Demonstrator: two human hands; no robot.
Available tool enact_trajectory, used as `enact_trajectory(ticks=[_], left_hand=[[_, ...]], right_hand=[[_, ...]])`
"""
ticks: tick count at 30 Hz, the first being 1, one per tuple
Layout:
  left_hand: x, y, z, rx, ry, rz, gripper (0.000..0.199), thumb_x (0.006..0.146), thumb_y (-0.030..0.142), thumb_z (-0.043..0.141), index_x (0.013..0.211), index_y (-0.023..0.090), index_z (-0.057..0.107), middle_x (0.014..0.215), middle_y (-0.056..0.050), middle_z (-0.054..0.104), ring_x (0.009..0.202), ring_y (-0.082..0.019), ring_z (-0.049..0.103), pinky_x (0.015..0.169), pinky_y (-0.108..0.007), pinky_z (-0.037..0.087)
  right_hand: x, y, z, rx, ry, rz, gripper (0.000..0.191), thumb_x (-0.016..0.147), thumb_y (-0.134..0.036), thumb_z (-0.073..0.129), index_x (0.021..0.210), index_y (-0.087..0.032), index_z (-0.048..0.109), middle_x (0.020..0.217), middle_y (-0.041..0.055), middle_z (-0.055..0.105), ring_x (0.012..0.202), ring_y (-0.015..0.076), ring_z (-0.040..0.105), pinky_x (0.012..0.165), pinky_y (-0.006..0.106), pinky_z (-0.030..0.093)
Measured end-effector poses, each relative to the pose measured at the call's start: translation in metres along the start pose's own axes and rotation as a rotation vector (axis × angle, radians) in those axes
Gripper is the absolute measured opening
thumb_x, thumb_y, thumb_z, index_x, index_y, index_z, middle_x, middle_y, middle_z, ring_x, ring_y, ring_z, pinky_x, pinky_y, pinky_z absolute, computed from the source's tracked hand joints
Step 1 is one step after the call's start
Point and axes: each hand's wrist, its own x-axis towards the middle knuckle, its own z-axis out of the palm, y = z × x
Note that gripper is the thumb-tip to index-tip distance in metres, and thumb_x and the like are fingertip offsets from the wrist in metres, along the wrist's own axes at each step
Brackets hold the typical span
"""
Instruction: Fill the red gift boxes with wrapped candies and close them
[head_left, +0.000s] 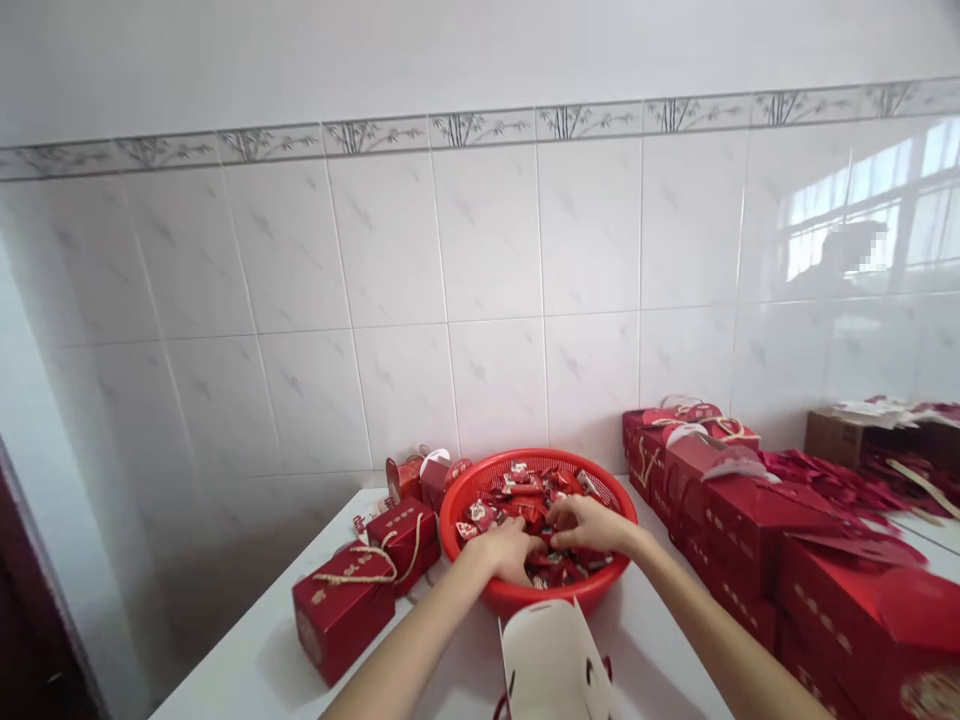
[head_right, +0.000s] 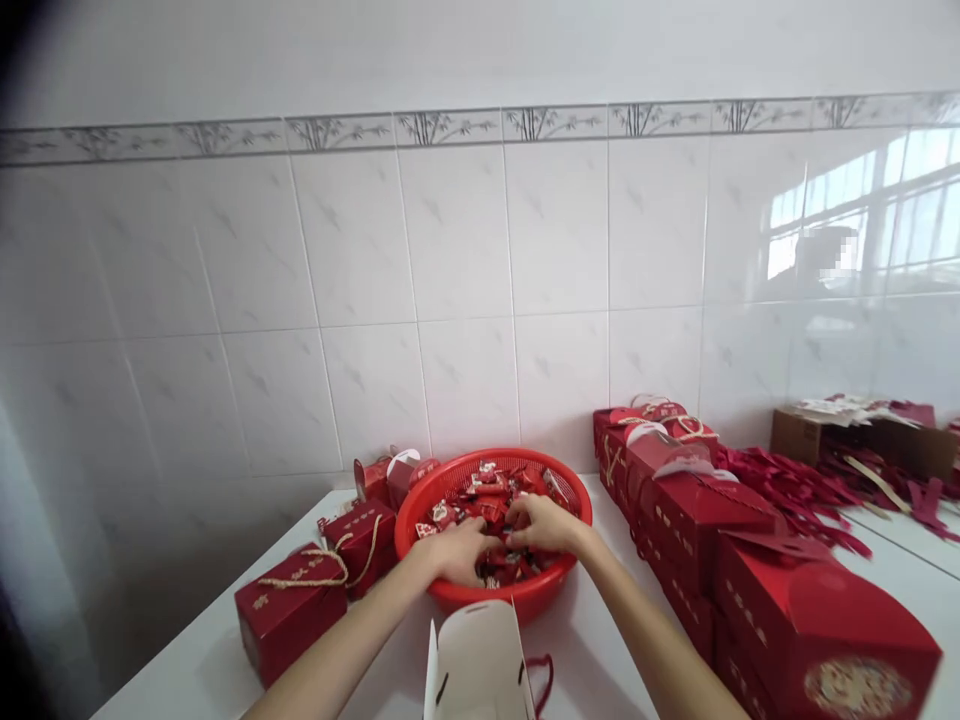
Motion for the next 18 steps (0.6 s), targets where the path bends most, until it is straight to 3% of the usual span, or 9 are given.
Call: enact_trajectory(ticks=[2, 5, 13, 18], left_hand=[[0.000, 0.001, 0.001, 0.085, -0.030, -0.029, 0.065, 0.068, 0.038, 0.077, 0.131, 0.026, 0.064, 0.135, -0.021, 0.059, 0.127, -0.042, 0.056, 0.103, -0.056, 0.046], [0.001, 0.001, 0.002, 0.091, -0.030, -0.026, 0.058, 0.070, 0.039, 0.076, 0.126, 0.025, 0.067, 0.125, -0.017, 0.068, 0.121, -0.039, 0.061, 0.102, -0.052, 0.047], [0.010, -0.002, 0.011, 0.113, 0.010, 0.048, 0.029, 0.076, 0.044, 0.071, 0.095, 0.022, 0.075, 0.096, -0.011, 0.078, 0.097, -0.034, 0.071, 0.099, -0.049, 0.046], [0.008, -0.001, 0.009, 0.108, -0.010, 0.098, 0.026, 0.073, 0.035, 0.074, 0.096, 0.022, 0.075, 0.097, -0.009, 0.078, 0.096, -0.032, 0.071, 0.092, -0.043, 0.049]], right_hand=[[0.006, 0.004, 0.004, -0.057, -0.073, 0.001, 0.026, 0.061, -0.015, 0.079, 0.087, -0.016, 0.074, 0.072, -0.0001, 0.069, 0.069, 0.0174, 0.064, 0.059, 0.023, 0.044], [0.011, 0.006, 0.010, -0.134, -0.117, 0.013, 0.038, 0.055, -0.016, 0.084, 0.092, -0.015, 0.074, 0.078, 0.0006, 0.070, 0.072, 0.0176, 0.061, 0.057, 0.023, 0.039], [0.004, -0.007, 0.008, -0.415, -0.336, -0.011, 0.030, 0.063, -0.032, 0.083, 0.089, -0.018, 0.075, 0.081, 0.0017, 0.071, 0.073, 0.0177, 0.060, 0.056, 0.024, 0.033], [0.003, -0.008, 0.007, -0.429, -0.372, -0.001, 0.037, 0.057, -0.026, 0.085, 0.092, -0.017, 0.075, 0.085, 0.0034, 0.072, 0.076, 0.0200, 0.061, 0.057, 0.024, 0.035]])
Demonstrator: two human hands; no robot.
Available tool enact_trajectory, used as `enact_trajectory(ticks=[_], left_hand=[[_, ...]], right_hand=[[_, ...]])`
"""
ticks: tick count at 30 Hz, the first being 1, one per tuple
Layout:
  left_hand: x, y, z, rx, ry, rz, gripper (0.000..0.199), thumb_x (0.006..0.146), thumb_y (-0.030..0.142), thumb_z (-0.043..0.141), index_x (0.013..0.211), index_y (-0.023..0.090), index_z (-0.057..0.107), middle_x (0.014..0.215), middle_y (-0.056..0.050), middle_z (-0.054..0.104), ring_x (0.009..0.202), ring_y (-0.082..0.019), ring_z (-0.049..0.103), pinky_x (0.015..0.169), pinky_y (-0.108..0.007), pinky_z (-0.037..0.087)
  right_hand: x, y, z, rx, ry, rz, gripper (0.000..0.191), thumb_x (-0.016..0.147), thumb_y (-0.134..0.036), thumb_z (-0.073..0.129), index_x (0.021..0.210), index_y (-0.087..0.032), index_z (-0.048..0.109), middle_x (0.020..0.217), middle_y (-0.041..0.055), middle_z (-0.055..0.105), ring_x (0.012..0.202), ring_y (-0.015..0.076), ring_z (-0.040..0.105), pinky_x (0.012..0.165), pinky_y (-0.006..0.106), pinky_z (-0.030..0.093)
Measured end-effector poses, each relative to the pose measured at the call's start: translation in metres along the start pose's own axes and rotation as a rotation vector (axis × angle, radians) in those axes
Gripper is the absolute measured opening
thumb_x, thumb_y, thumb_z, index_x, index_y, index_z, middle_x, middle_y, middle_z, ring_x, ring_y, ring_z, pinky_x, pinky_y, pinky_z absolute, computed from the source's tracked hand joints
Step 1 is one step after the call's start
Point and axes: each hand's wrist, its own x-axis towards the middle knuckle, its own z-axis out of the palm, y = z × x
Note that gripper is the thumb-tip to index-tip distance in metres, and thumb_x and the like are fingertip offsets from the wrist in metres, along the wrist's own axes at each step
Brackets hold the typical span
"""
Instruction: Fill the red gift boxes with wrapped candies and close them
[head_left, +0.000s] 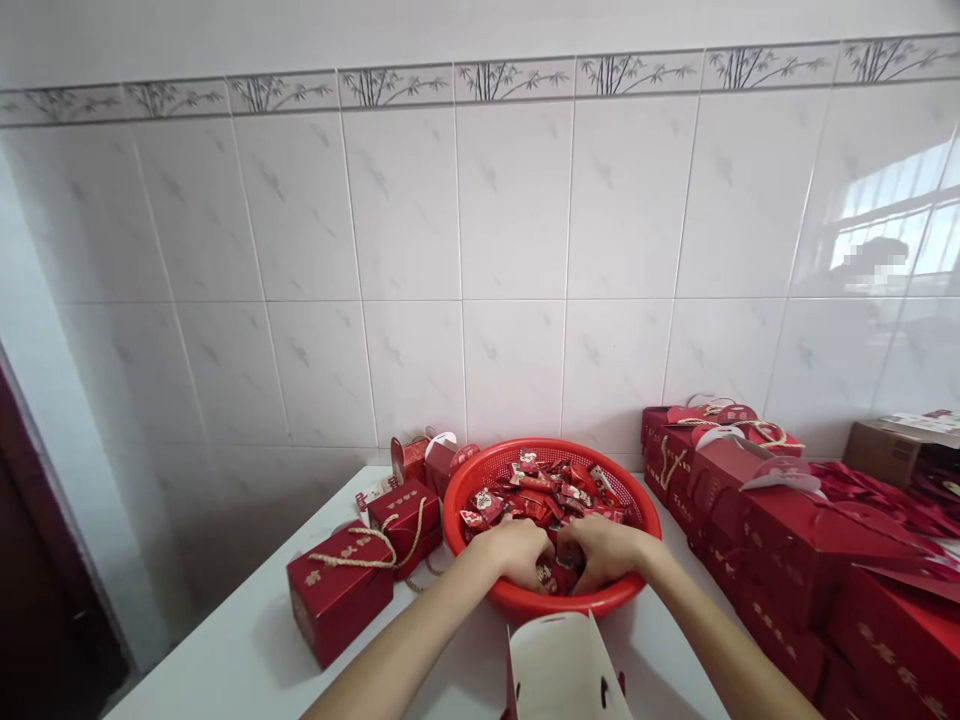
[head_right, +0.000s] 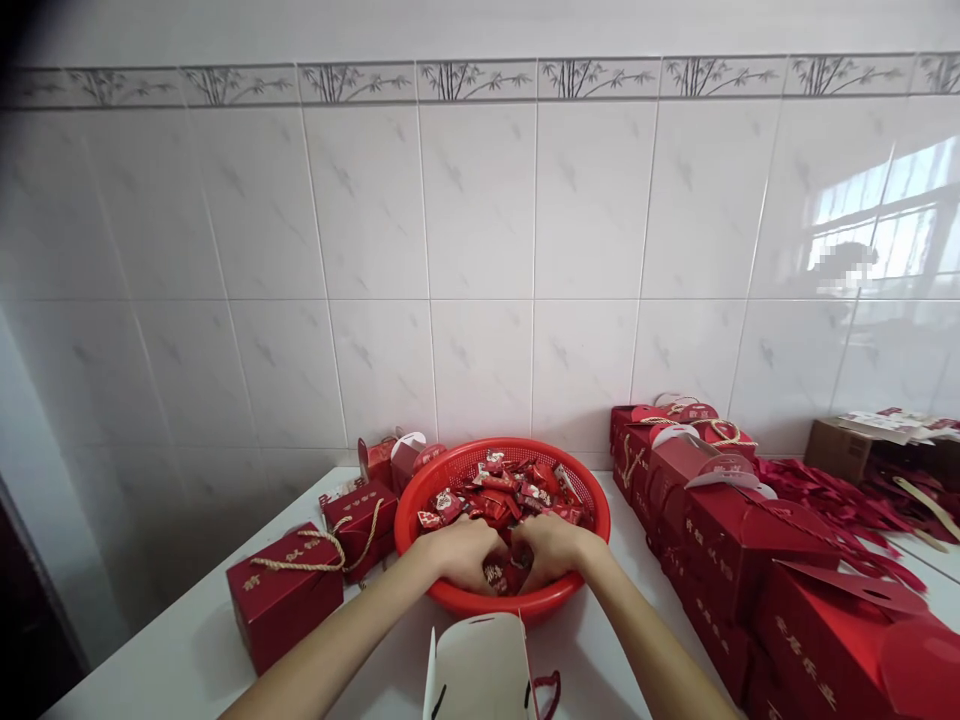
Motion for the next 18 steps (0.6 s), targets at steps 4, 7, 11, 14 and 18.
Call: enact_trajectory(ticks=[4, 7, 11, 14, 18], left_hand=[[-0.006, 0.002, -0.004, -0.078, 0.104, -0.034, 0.028, 0.071, 0.035, 0.077, 0.097, 0.024, 0.075, 0.096, -0.007, 0.078, 0.093, -0.029, 0.071, 0.079, -0.034, 0.050], [-0.007, 0.001, -0.005, -0.126, 0.235, -0.087, 0.020, 0.075, 0.035, 0.074, 0.092, 0.024, 0.074, 0.093, -0.005, 0.077, 0.092, -0.028, 0.071, 0.075, -0.032, 0.049], [-0.004, -0.003, -0.003, -0.211, 0.430, -0.157, 0.019, 0.080, 0.033, 0.070, 0.098, 0.025, 0.073, 0.098, -0.004, 0.077, 0.098, -0.028, 0.070, 0.081, -0.032, 0.048], [-0.003, -0.005, -0.002, -0.321, 0.563, -0.197, 0.022, 0.083, 0.033, 0.068, 0.103, 0.024, 0.072, 0.104, -0.005, 0.076, 0.101, -0.028, 0.068, 0.085, -0.034, 0.049], [-0.002, -0.006, -0.002, -0.455, 0.686, -0.181, 0.021, 0.083, 0.033, 0.068, 0.102, 0.024, 0.071, 0.101, -0.002, 0.076, 0.096, -0.024, 0.069, 0.084, -0.031, 0.050]], right_hand=[[-0.001, 0.004, 0.002, 0.267, 0.010, -0.008, 0.019, 0.056, -0.015, 0.082, 0.072, -0.017, 0.072, 0.069, -0.0008, 0.069, 0.064, 0.0164, 0.060, 0.056, 0.023, 0.038], [-0.002, 0.009, 0.002, 0.364, 0.095, -0.008, 0.014, 0.057, -0.013, 0.079, 0.065, -0.017, 0.068, 0.064, -0.0027, 0.065, 0.061, 0.0144, 0.056, 0.057, 0.024, 0.038], [-0.004, 0.014, 0.002, 0.467, 0.305, -0.019, 0.011, 0.062, -0.016, 0.074, 0.069, -0.018, 0.066, 0.069, -0.0017, 0.064, 0.068, 0.0153, 0.056, 0.063, 0.025, 0.039], [-0.002, 0.017, 0.003, 0.570, 0.433, -0.055, 0.010, 0.066, -0.022, 0.069, 0.074, -0.018, 0.064, 0.073, -0.0001, 0.064, 0.071, 0.0165, 0.057, 0.067, 0.028, 0.043], [0.000, 0.021, 0.002, 0.711, 0.552, -0.100, 0.018, 0.066, -0.026, 0.068, 0.082, -0.019, 0.062, 0.087, 0.0030, 0.067, 0.083, 0.0197, 0.062, 0.075, 0.032, 0.050]])
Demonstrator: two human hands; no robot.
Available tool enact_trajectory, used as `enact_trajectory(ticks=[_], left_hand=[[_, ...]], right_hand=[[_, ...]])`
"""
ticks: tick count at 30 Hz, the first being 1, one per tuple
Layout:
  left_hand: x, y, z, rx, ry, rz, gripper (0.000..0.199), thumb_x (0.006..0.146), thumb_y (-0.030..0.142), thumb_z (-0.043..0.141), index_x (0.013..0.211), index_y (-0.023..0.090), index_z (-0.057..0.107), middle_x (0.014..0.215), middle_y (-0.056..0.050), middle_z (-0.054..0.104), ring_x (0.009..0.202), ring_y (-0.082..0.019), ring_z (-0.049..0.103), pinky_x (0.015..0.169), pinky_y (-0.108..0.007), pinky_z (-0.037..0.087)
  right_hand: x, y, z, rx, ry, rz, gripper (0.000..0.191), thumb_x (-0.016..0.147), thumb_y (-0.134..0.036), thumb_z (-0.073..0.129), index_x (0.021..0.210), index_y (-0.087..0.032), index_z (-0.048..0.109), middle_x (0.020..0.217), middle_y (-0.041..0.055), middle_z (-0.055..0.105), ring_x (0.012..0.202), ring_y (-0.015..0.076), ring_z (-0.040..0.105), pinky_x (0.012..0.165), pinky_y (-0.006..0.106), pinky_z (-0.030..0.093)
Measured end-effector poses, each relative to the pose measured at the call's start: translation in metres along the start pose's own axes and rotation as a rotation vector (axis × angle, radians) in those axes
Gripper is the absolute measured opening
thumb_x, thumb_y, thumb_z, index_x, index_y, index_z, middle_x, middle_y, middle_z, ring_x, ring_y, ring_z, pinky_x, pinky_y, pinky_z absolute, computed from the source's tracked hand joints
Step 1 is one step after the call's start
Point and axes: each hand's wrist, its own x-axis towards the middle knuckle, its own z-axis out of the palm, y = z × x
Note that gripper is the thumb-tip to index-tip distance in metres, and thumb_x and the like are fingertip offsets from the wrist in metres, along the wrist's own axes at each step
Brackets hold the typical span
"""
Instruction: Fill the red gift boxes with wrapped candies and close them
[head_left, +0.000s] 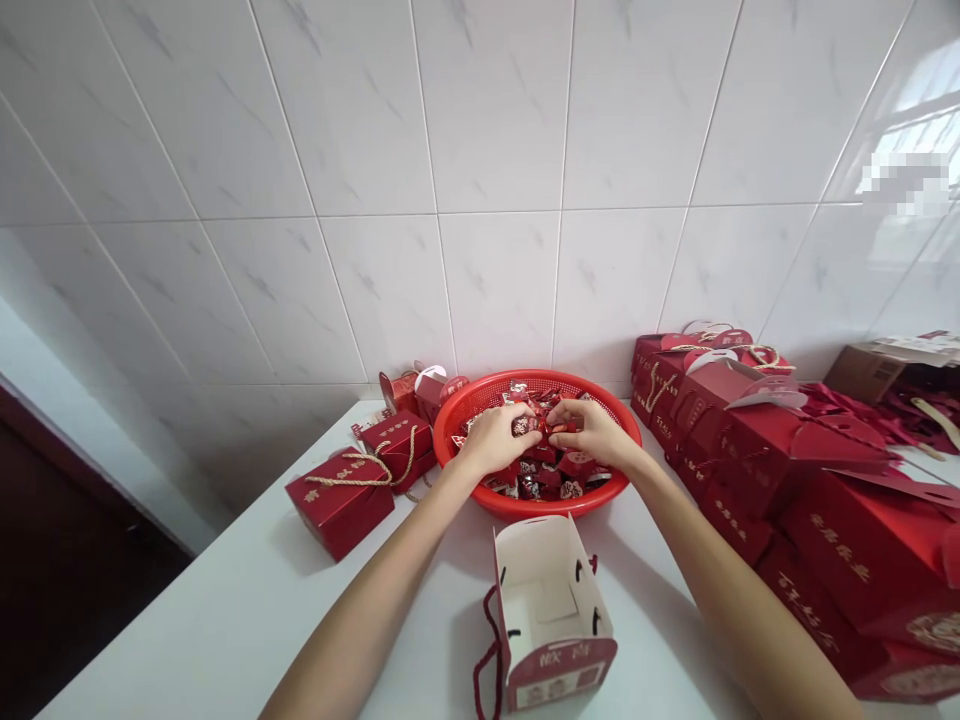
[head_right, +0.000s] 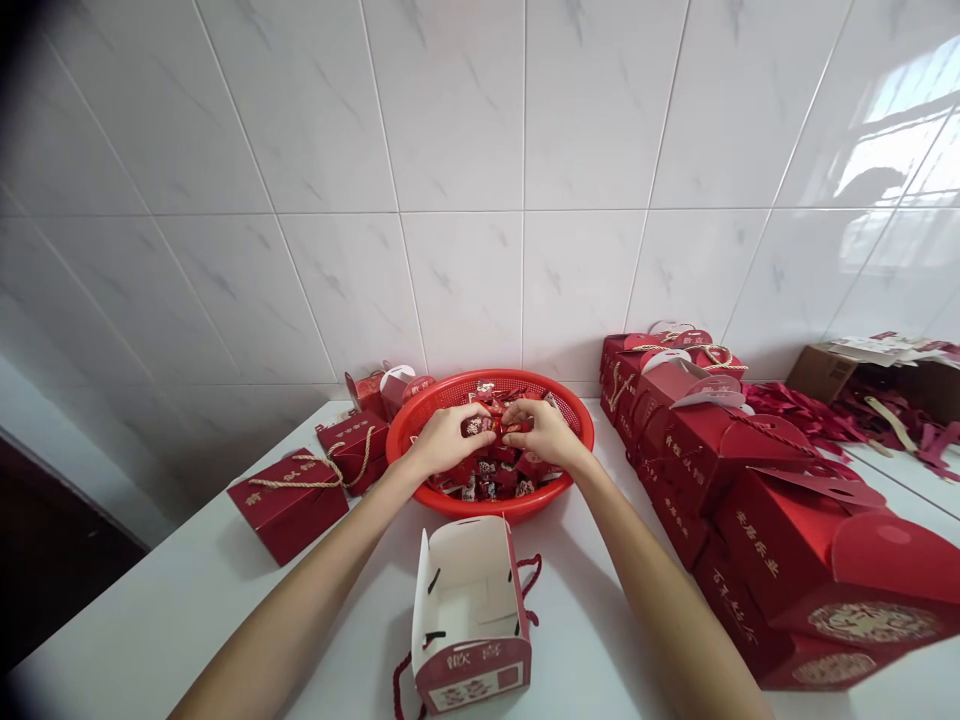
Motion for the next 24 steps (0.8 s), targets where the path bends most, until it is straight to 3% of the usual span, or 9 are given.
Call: enact_trajectory(ticks=[6, 13, 19, 24], left_hand=[[-0.001, -0.002, 0.000, -0.152, 0.050, -0.010, 0.023, 0.081, 0.031, 0.069, 0.103, 0.022, 0.070, 0.098, -0.001, 0.075, 0.093, -0.023, 0.069, 0.088, -0.032, 0.051], [-0.002, -0.003, 0.001, -0.266, 0.081, 0.036, 0.026, 0.077, 0.023, 0.071, 0.102, 0.021, 0.068, 0.112, -0.002, 0.074, 0.107, -0.023, 0.067, 0.098, -0.034, 0.049], [-0.002, -0.004, 0.002, -0.332, 0.140, 0.040, 0.020, 0.080, 0.022, 0.066, 0.100, 0.021, 0.067, 0.111, -0.003, 0.074, 0.108, -0.023, 0.067, 0.100, -0.035, 0.049], [-0.002, -0.005, 0.003, -0.367, 0.153, 0.086, 0.022, 0.082, 0.024, 0.064, 0.104, 0.020, 0.067, 0.112, -0.004, 0.073, 0.106, -0.022, 0.067, 0.099, -0.034, 0.050]], right_hand=[[-0.006, -0.007, -0.003, 0.166, 0.145, 0.001, 0.036, 0.065, -0.030, 0.074, 0.099, -0.020, 0.066, 0.108, 0.0056, 0.069, 0.092, 0.0200, 0.063, 0.083, 0.035, 0.051], [-0.011, -0.014, -0.004, 0.426, 0.307, 0.111, 0.042, 0.054, -0.026, 0.082, 0.092, -0.020, 0.066, 0.088, 0.0007, 0.071, 0.082, 0.0185, 0.064, 0.076, 0.031, 0.051], [-0.011, -0.012, -0.004, 0.535, 0.261, 0.183, 0.026, 0.057, -0.029, 0.079, 0.079, -0.019, 0.067, 0.078, 0.0005, 0.070, 0.070, 0.0153, 0.063, 0.067, 0.027, 0.052], [-0.011, -0.011, -0.003, 0.573, 0.110, 0.259, 0.037, 0.057, -0.031, 0.085, 0.089, -0.019, 0.069, 0.080, 0.0013, 0.070, 0.067, 0.0154, 0.065, 0.062, 0.028, 0.056]])
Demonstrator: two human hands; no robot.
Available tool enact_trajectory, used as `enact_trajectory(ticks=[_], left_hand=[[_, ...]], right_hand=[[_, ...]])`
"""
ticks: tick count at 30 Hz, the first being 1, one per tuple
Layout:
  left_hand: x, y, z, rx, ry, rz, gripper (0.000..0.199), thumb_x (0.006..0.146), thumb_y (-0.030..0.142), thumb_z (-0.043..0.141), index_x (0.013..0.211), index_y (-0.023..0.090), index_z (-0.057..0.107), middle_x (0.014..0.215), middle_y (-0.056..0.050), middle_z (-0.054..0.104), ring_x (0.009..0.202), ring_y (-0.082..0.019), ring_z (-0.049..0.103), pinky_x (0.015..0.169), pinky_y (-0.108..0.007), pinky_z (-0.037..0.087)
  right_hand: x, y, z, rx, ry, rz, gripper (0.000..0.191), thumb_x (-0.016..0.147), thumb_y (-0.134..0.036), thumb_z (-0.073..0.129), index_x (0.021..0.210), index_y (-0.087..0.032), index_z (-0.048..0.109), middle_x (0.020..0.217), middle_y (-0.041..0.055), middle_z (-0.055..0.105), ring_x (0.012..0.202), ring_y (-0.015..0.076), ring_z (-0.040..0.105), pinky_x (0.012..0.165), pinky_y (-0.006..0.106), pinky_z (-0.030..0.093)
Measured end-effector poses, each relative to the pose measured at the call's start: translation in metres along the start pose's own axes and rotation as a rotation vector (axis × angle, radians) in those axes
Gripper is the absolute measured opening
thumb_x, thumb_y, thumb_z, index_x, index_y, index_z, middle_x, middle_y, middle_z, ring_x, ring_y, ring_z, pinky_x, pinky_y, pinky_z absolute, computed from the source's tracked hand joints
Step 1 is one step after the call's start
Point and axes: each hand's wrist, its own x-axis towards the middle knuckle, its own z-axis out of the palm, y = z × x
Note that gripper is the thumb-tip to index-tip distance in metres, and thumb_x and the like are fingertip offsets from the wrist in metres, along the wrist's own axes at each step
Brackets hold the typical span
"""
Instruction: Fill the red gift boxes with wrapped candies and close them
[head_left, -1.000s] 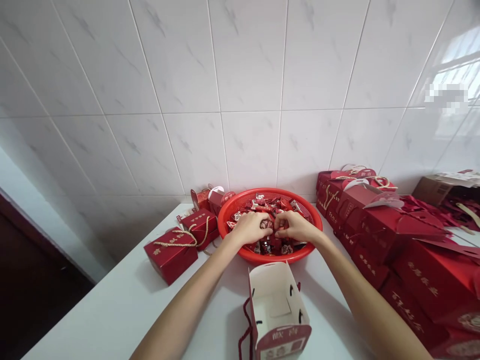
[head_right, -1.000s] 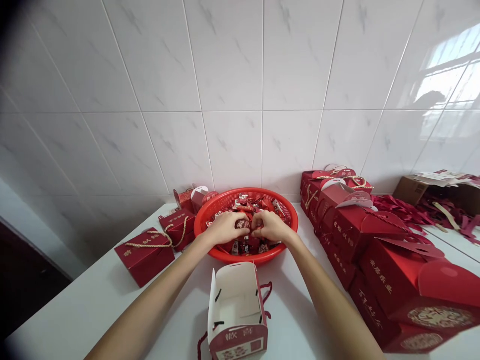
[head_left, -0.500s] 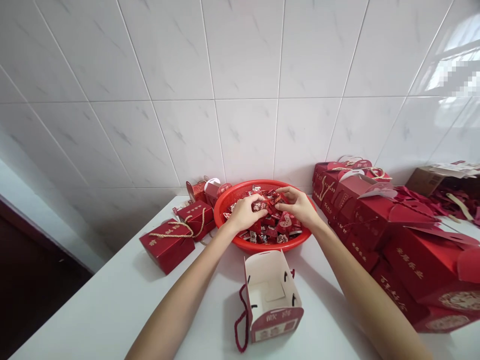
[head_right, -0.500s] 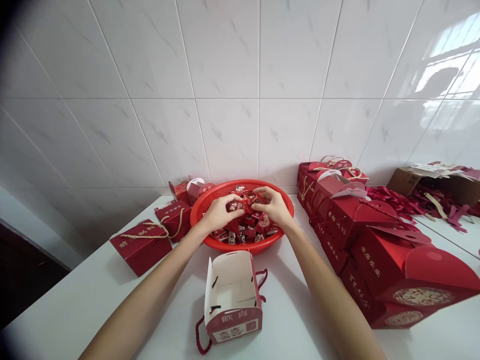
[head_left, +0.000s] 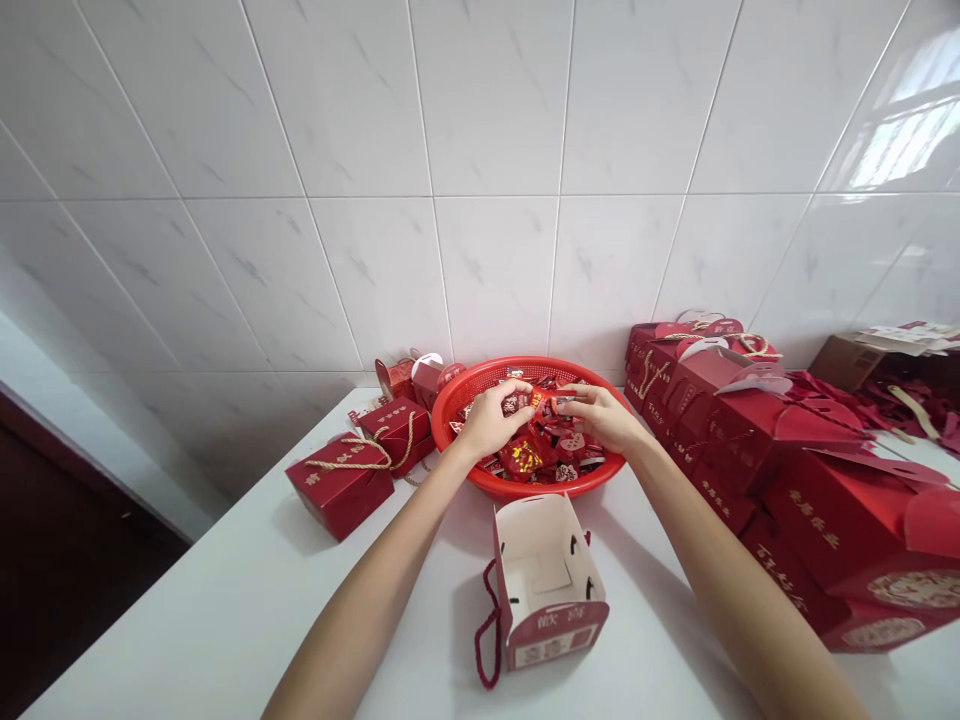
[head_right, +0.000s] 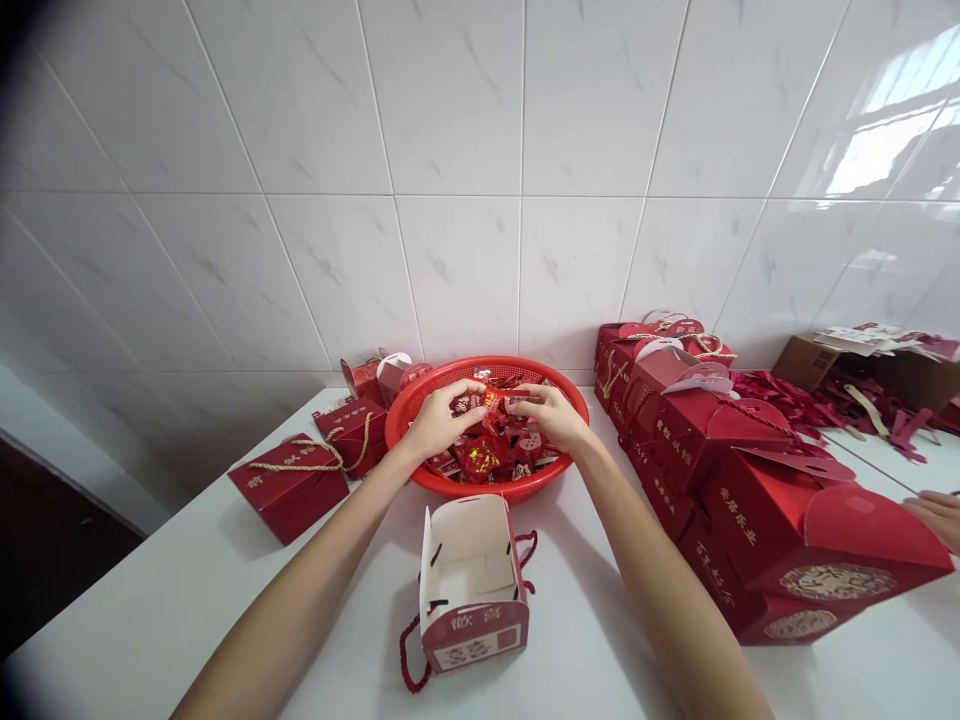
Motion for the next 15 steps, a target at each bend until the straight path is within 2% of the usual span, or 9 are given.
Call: enact_trajectory(ticks=[4, 8, 12, 15], left_hand=[[-0.0014, 0.0017, 0.0000, -0.036, -0.079, 0.034, 0.029, 0.083, 0.028, 0.065, 0.111, 0.019, 0.067, 0.118, -0.005, 0.072, 0.113, -0.023, 0.065, 0.103, -0.035, 0.048], [-0.0023, 0.0035, 0.0001, -0.020, -0.143, 0.036, 0.034, 0.084, 0.029, 0.066, 0.116, 0.019, 0.067, 0.125, -0.006, 0.071, 0.119, -0.024, 0.063, 0.106, -0.036, 0.047], [-0.0023, 0.0038, 0.0000, -0.002, -0.157, 0.024, 0.040, 0.083, 0.027, 0.068, 0.122, 0.020, 0.066, 0.130, -0.006, 0.068, 0.123, -0.024, 0.061, 0.108, -0.036, 0.045], [-0.0022, 0.0040, 0.0001, 0.005, -0.166, -0.017, 0.037, 0.082, 0.024, 0.065, 0.118, 0.019, 0.067, 0.121, -0.006, 0.072, 0.112, -0.023, 0.067, 0.103, -0.036, 0.050]], right_hand=[[-0.0005, 0.0023, -0.0021, -0.020, -0.107, 0.075, 0.049, 0.058, -0.035, 0.090, 0.099, -0.019, 0.069, 0.073, -0.0015, 0.066, 0.052, 0.0118, 0.060, 0.052, 0.028, 0.055], [-0.0021, 0.0015, -0.0018, -0.047, -0.154, 0.089, 0.045, 0.061, -0.039, 0.090, 0.096, -0.019, 0.069, 0.075, -0.0010, 0.066, 0.062, 0.0125, 0.062, 0.052, 0.024, 0.053], [-0.0039, -0.0030, 0.0029, 0.031, -0.044, 0.042, 0.044, 0.055, -0.039, 0.092, 0.085, -0.018, 0.068, 0.071, -0.0008, 0.067, 0.060, 0.0140, 0.062, 0.049, 0.024, 0.050], [-0.0028, -0.0053, 0.0036, 0.098, 0.063, 0.011, 0.041, 0.052, -0.037, 0.092, 0.076, -0.018, 0.064, 0.068, -0.0021, 0.065, 0.056, 0.0121, 0.059, 0.048, 0.023, 0.047]])
